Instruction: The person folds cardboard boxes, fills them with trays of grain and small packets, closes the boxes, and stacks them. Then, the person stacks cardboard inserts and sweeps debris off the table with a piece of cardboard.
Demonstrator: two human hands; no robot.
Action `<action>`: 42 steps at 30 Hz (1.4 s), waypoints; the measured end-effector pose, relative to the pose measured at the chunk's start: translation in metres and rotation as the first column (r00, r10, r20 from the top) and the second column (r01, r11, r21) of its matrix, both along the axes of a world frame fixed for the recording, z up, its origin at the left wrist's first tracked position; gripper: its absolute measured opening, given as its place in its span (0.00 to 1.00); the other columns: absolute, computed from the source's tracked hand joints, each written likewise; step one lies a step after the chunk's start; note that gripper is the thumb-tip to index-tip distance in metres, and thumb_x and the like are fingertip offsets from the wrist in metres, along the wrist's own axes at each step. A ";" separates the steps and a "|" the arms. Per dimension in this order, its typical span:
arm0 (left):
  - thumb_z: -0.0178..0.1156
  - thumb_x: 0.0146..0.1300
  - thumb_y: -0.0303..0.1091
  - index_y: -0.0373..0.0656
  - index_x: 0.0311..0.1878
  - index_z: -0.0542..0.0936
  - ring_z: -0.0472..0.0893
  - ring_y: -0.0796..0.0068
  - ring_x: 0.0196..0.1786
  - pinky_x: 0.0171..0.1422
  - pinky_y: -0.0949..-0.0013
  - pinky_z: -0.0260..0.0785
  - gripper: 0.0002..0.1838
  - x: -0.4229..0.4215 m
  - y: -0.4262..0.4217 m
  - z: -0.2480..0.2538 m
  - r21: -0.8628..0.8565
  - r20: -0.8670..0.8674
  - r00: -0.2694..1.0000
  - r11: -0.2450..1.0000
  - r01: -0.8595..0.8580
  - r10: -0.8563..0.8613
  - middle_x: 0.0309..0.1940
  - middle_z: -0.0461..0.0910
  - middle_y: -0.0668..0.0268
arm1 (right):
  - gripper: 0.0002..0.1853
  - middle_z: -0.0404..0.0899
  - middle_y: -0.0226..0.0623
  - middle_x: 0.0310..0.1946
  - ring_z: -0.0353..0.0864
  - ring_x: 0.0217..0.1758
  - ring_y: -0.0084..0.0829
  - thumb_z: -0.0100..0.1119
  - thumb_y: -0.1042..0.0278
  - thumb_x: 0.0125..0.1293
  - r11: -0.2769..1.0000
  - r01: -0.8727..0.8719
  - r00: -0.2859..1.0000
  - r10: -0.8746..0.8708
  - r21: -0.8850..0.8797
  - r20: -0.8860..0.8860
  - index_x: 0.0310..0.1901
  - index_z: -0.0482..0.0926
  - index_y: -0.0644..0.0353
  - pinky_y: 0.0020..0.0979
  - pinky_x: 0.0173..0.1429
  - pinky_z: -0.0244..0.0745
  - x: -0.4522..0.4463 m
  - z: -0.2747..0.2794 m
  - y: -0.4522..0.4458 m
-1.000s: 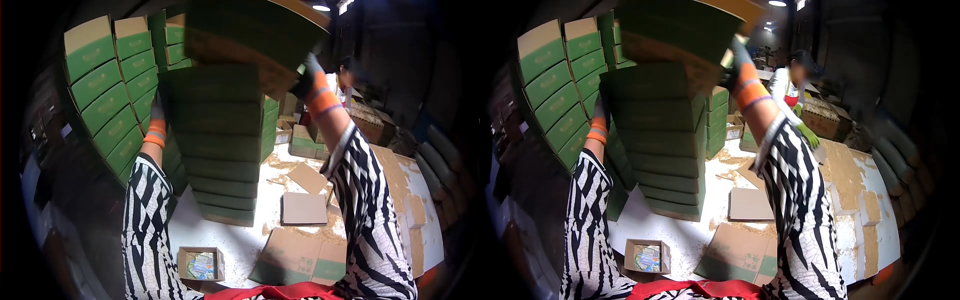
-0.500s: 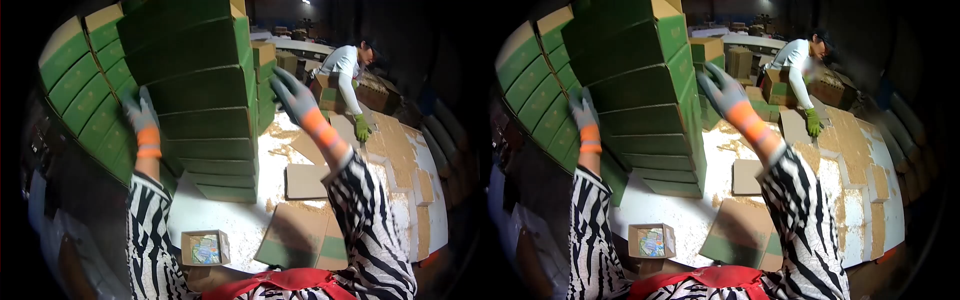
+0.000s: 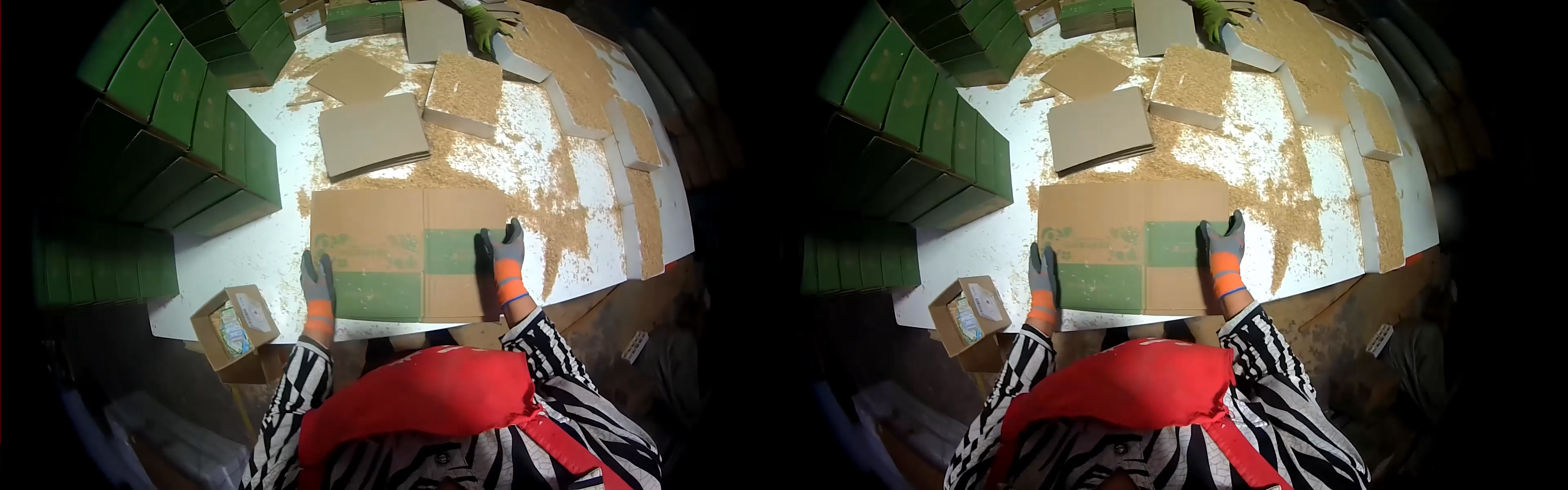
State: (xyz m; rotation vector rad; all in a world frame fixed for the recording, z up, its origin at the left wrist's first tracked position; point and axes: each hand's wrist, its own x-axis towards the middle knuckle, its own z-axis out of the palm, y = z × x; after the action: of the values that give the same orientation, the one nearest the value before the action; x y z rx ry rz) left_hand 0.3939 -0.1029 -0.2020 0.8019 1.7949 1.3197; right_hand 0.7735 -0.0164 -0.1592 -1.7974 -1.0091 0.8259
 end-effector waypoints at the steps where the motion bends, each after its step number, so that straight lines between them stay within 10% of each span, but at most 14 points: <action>1: 0.57 0.67 0.43 0.28 0.67 0.59 0.68 0.66 0.62 0.64 0.67 0.64 0.35 0.001 -0.002 0.010 0.043 0.204 0.978 0.998 -0.042 0.033 0.64 0.65 0.50 | 0.40 0.66 0.53 0.59 0.70 0.60 0.42 0.69 0.71 0.53 0.994 0.063 0.974 -0.042 0.086 -0.223 0.66 0.60 0.66 0.35 0.60 0.71 0.003 0.011 0.004; 2: 0.57 0.67 0.45 0.28 0.69 0.55 0.66 0.64 0.65 0.68 0.67 0.59 0.37 -0.003 -0.006 0.023 -0.012 0.272 0.962 1.000 -0.005 0.009 0.66 0.62 0.49 | 0.37 0.69 0.50 0.56 0.73 0.57 0.38 0.67 0.76 0.54 0.978 0.140 0.897 -0.059 0.156 -0.439 0.66 0.61 0.65 0.33 0.57 0.74 0.007 0.022 0.010; 4: 0.56 0.66 0.41 0.29 0.70 0.53 0.61 0.57 0.68 0.72 0.62 0.52 0.38 0.000 -0.010 0.056 0.112 -0.328 0.937 0.990 -0.087 0.119 0.68 0.58 0.47 | 0.26 0.76 0.39 0.44 0.75 0.46 0.25 0.63 0.79 0.58 0.988 -0.018 0.718 0.121 0.156 -0.686 0.59 0.69 0.67 0.24 0.50 0.75 0.020 0.078 0.022; 10: 0.57 0.60 0.33 0.33 0.66 0.62 0.60 0.47 0.69 0.75 0.51 0.46 0.32 0.047 -0.009 0.271 0.134 -0.991 0.068 0.940 0.314 0.118 0.66 0.62 0.48 | 0.14 0.79 0.33 0.41 0.76 0.45 0.22 0.62 0.77 0.59 0.796 -0.478 0.775 0.581 0.372 -0.248 0.48 0.76 0.64 0.25 0.52 0.73 0.055 0.154 0.039; 12: 0.57 0.57 0.30 0.42 0.56 0.75 0.76 0.53 0.54 0.62 0.54 0.64 0.21 0.051 -0.015 0.290 -0.436 -0.833 0.269 0.872 0.221 -0.484 0.48 0.79 0.55 | 0.13 0.79 0.31 0.39 0.76 0.43 0.20 0.62 0.77 0.59 0.789 -0.555 0.749 0.612 0.265 -0.255 0.46 0.76 0.64 0.24 0.50 0.73 0.071 0.149 0.040; 16: 0.54 0.60 0.28 0.40 0.52 0.78 0.81 0.57 0.43 0.47 0.60 0.72 0.17 0.042 -0.012 0.285 -0.243 -0.802 0.377 0.830 0.502 -0.463 0.41 0.82 0.56 | 0.29 0.70 0.46 0.59 0.68 0.63 0.42 0.64 0.68 0.58 0.711 -0.442 0.840 0.113 0.547 0.531 0.61 0.67 0.63 0.40 0.67 0.62 0.040 0.202 0.007; 20: 0.52 0.64 0.33 0.37 0.52 0.79 0.74 0.77 0.35 0.42 0.70 0.68 0.16 0.026 0.014 0.303 -0.487 -0.105 0.658 0.615 0.620 -0.746 0.32 0.81 0.69 | 0.37 0.59 0.47 0.68 0.54 0.71 0.54 0.58 0.46 0.59 0.501 -0.825 0.459 0.320 0.263 0.829 0.67 0.63 0.54 0.55 0.73 0.45 -0.036 0.251 -0.021; 23: 0.55 0.65 0.37 0.39 0.55 0.79 0.76 0.82 0.42 0.49 0.74 0.69 0.18 0.027 0.034 0.329 -0.500 -0.118 0.452 0.447 0.742 -0.884 0.42 0.83 0.70 | 0.35 0.61 0.44 0.67 0.57 0.69 0.53 0.59 0.46 0.57 0.411 -0.902 0.308 0.401 0.131 0.863 0.64 0.67 0.52 0.54 0.71 0.49 -0.031 0.226 -0.035; 28: 0.56 0.63 0.37 0.40 0.51 0.78 0.81 0.60 0.40 0.47 0.65 0.72 0.16 0.026 0.039 0.311 -0.295 -0.769 0.234 0.656 0.695 -0.595 0.39 0.82 0.54 | 0.28 0.68 0.43 0.61 0.62 0.64 0.57 0.69 0.44 0.46 0.384 -0.911 0.336 0.480 0.150 0.811 0.47 0.79 0.49 0.56 0.67 0.54 0.001 0.234 -0.083; 33: 0.64 0.57 0.41 0.37 0.43 0.69 0.76 0.57 0.28 0.37 0.62 0.70 0.20 0.009 0.044 0.320 -0.118 -0.628 0.677 0.907 0.405 -0.384 0.26 0.76 0.55 | 0.24 0.69 0.45 0.57 0.61 0.67 0.58 0.81 0.59 0.36 0.490 -0.749 0.662 0.524 0.446 0.536 0.28 0.72 0.55 0.50 0.62 0.68 0.016 0.222 -0.084; 36: 0.67 0.54 0.49 0.38 0.42 0.71 0.78 0.55 0.30 0.38 0.61 0.71 0.25 0.009 0.039 0.264 -0.043 -0.596 0.761 0.957 0.288 -0.256 0.27 0.77 0.54 | 0.23 0.75 0.44 0.49 0.70 0.61 0.52 0.80 0.63 0.38 0.359 -0.851 0.521 0.663 0.383 0.537 0.28 0.71 0.55 0.45 0.59 0.71 0.004 0.237 -0.080; 38: 0.63 0.55 0.59 0.40 0.41 0.73 0.80 0.53 0.35 0.40 0.58 0.72 0.29 0.042 0.027 0.283 -0.250 -0.681 0.560 0.868 0.428 -0.472 0.30 0.79 0.54 | 0.19 0.76 0.42 0.50 0.71 0.61 0.49 0.77 0.62 0.45 0.282 -0.920 0.389 0.733 0.271 0.558 0.34 0.75 0.55 0.42 0.61 0.70 -0.034 0.269 -0.081; 40: 0.55 0.56 0.67 0.42 0.42 0.76 0.80 0.51 0.40 0.45 0.57 0.71 0.33 0.044 0.041 0.237 -0.656 -0.549 -0.016 0.419 0.628 -0.836 0.34 0.80 0.51 | 0.17 0.76 0.41 0.53 0.71 0.63 0.45 0.72 0.62 0.51 0.171 -0.967 0.247 0.820 0.191 0.516 0.42 0.78 0.55 0.39 0.64 0.68 -0.060 0.267 -0.069; 42: 0.44 0.63 0.68 0.44 0.53 0.76 0.80 0.68 0.45 0.52 0.66 0.71 0.36 0.023 0.056 0.232 -0.421 -0.028 0.382 0.357 0.834 -0.924 0.42 0.81 0.58 | 0.20 0.76 0.42 0.56 0.72 0.62 0.40 0.65 0.64 0.58 0.177 -0.967 0.188 0.981 0.183 0.044 0.52 0.77 0.57 0.36 0.64 0.67 -0.065 0.226 -0.049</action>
State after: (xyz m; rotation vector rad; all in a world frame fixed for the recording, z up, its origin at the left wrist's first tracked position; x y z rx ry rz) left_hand 0.4172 -0.0469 0.0298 1.5102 1.2788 0.1283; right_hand 0.7085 -0.0654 0.0669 -0.6827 -2.1799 1.4857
